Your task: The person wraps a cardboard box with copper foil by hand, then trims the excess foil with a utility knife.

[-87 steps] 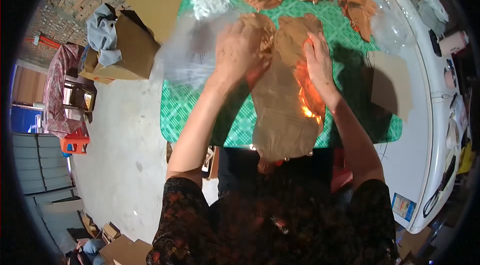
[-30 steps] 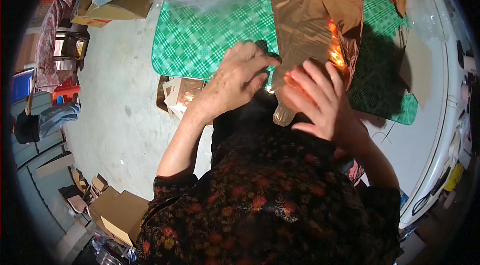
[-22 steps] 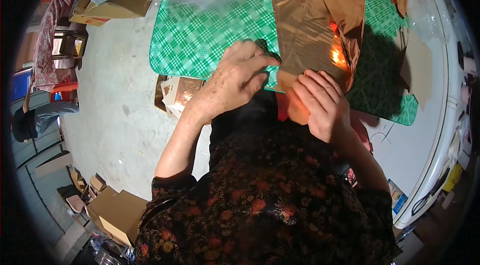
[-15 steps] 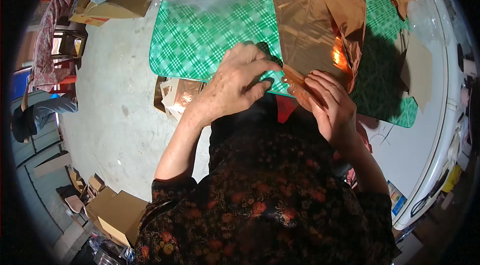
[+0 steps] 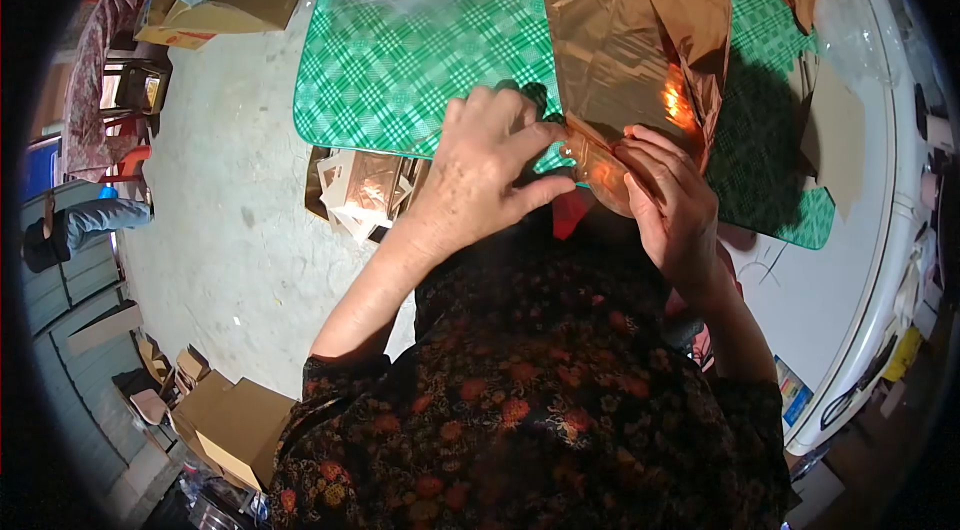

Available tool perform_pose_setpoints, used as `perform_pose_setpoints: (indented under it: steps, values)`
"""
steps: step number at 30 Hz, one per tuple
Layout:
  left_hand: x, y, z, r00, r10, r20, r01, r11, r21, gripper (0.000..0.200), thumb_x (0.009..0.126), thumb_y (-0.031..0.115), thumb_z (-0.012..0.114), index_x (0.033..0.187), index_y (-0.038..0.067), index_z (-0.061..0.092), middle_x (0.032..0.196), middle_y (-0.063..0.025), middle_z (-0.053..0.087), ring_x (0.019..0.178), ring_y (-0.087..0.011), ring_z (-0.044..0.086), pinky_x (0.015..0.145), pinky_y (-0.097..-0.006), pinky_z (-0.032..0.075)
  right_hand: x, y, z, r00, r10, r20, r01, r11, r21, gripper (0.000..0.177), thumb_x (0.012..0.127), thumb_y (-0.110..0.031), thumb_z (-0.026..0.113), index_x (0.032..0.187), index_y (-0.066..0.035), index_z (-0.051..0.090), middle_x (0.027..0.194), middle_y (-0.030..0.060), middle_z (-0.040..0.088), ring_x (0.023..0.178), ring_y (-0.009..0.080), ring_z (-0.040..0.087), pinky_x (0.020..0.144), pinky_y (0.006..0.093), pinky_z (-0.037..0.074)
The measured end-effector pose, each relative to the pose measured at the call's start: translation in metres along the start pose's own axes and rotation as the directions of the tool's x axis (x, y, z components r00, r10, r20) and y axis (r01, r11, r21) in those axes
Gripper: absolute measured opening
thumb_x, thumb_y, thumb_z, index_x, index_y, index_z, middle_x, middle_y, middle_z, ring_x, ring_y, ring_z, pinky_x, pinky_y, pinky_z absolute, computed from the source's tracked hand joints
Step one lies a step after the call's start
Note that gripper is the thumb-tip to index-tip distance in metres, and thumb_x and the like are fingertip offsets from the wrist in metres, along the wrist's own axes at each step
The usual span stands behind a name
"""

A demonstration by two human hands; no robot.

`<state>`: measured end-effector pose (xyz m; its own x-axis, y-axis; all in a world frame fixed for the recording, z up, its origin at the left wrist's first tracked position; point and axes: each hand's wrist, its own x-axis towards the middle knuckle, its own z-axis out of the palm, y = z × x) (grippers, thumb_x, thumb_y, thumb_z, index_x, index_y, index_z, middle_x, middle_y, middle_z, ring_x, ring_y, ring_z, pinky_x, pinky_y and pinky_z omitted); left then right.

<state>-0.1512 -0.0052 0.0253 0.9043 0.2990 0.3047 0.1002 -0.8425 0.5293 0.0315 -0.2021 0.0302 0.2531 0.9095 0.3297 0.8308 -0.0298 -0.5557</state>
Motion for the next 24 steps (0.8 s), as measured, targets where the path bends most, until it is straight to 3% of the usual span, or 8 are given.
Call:
perform_pose_setpoints:
  steps: [3,11,24]
  values:
    - [-0.003,0.008,0.014,0.998,0.010,-0.055,-0.008,0.999,0.039,0.051,0.079,0.043,0.089,0.117,0.011,0.076,0.110,-0.0060,0.055,0.102,-0.0280,0.051,0.088,-0.0419,0.041,0.000,0.001,0.000,1.000,0.019,-0.011,-0.019,1.000,0.017,0.044,0.081,0.000,0.079,0.124,0.001,0.070,0.129,0.0164,0.071,0.126,0.0350,0.068,0.107,0.0448,0.055]
    - [-0.009,0.013,0.034,0.987,0.065,-0.148,-0.059,0.997,0.039,0.036,0.080,0.030,0.090,0.104,0.008,0.073,0.113,-0.0070,0.062,0.102,-0.0273,0.055,0.085,-0.0419,0.042,0.003,-0.002,0.001,0.999,0.040,-0.032,-0.039,0.998,0.042,0.033,0.091,-0.005,0.073,0.124,-0.001,0.071,0.125,0.0152,0.072,0.126,0.0349,0.067,0.106,0.0447,0.055]
    - [-0.004,0.012,0.033,0.983,0.052,-0.175,-0.055,0.998,-0.009,0.025,0.081,0.014,0.085,0.103,0.008,0.074,0.104,-0.0073,0.063,0.094,-0.0265,0.057,0.081,-0.0405,0.044,0.002,0.003,0.006,0.998,-0.058,-0.026,0.057,0.997,-0.053,0.040,0.085,-0.001,0.079,0.124,0.001,0.070,0.132,0.0124,0.067,0.131,0.0350,0.062,0.109,0.0460,0.053]
